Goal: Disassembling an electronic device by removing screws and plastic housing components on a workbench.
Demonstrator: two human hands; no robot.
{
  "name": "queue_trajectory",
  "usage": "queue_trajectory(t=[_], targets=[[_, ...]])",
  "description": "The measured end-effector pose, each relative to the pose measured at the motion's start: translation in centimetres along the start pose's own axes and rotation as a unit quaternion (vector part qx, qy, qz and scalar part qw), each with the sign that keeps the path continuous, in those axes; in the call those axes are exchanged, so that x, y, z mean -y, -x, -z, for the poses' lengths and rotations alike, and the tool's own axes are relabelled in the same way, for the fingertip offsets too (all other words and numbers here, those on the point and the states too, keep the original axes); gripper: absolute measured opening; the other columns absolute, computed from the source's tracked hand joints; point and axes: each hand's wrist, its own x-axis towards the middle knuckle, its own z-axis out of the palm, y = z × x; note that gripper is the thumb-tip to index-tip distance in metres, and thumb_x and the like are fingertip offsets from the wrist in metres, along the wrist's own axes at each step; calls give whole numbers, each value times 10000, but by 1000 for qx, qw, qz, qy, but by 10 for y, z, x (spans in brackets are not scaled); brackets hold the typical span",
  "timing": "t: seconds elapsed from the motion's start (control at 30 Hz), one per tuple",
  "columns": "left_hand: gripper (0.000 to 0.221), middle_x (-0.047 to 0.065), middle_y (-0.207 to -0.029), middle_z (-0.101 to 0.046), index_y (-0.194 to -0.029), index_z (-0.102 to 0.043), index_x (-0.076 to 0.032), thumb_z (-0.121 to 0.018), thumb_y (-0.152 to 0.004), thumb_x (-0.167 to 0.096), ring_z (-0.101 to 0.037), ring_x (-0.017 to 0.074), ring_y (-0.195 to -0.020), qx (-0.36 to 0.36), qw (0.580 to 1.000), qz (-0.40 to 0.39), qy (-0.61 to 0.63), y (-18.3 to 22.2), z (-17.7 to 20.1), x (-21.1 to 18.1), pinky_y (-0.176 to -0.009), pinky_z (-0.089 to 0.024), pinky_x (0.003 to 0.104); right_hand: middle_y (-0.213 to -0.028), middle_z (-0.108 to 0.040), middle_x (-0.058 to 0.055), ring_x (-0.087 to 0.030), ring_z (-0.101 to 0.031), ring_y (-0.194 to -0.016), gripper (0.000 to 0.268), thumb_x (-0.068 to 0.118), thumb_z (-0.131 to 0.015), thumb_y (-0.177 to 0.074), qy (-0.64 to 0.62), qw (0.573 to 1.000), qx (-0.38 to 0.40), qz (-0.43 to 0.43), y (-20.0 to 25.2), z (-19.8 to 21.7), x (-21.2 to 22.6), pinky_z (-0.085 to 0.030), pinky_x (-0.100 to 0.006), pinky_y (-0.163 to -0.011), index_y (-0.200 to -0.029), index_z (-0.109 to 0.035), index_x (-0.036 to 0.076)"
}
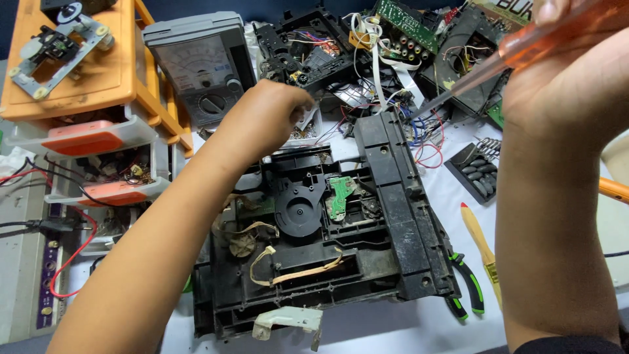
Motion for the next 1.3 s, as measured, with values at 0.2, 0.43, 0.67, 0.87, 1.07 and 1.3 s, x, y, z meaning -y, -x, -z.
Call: queue_trajectory(t=[0.2, 0.43, 0.67, 0.87, 1.07, 1.3], targets=[[347, 82, -923, -648, -1068, -616, -125, -567, -734, -205, -603, 324, -834, 13, 981, 9, -195, 3, -14, 19, -560, -493, 466, -671, -490, -105, -223, -431, -519, 332, 362, -515, -769, 61, 997, -42, 34, 21, -45, 16, -324, -301, -524, -707, -512, 36], [133, -26, -699, -642, -800, -624, -153, -536, -859, -233, -598, 168, -655, -57, 985, -60, -149, 11, -6, -24, -873, -391, 434, -742, -316, -118, -245, -423, -636, 111, 255, -483, -971, 61, 996, 31, 59, 43, -69, 14, -356, -325, -457, -977, -406, 174], [416, 121, -1166, -524, -1172, -475, -68, -561, -789, -209, -497, 271, -1055, -66, 983, -148, 87, 15, -23, -55, -884, -393, 427, -883, -452, -98, -169, -443, -622, 248, 371, -428, -950, 84, 991, 95, 50, 54, -82, 14, -372, -253, -470, -958, -374, 129], [826, 194, -1395, -238, -1316, -317, -81, -662, -702, -511, -242, 368, -1282, -28, 977, -150, 146, 16, -56, -57, -1023, -228, 486, -909, -449, -122, -180, -441, -644, 256, 345, -419, -988, 85, 990, 98, 48, 57, -76, 4, -388, -269, -484, -1113, -412, 122], [950, 213, -1450, -44, -1357, -228, -90, -658, -647, -553, -73, 363, -1345, 39, 977, -95, 189, 21, -59, -63, -1045, -158, 470, -933, -443, -133, -187, -428, -641, 246, 332, -399, -1013, 104, 986, 113, 71, 63, -77, 7, -387, -272, -499, -1156, -401, 131], [1010, 220, -1446, -71, -1364, -200, -96, -670, -610, -575, -102, 351, -1343, 38, 977, -72, 196, 21, -61, -62, -1040, -178, 447, -888, -423, -142, -185, -410, -562, 291, 377, -413, -996, 114, 979, 148, 87, 72, -89, 17, -388, -266, -470, -1108, -374, 111]])
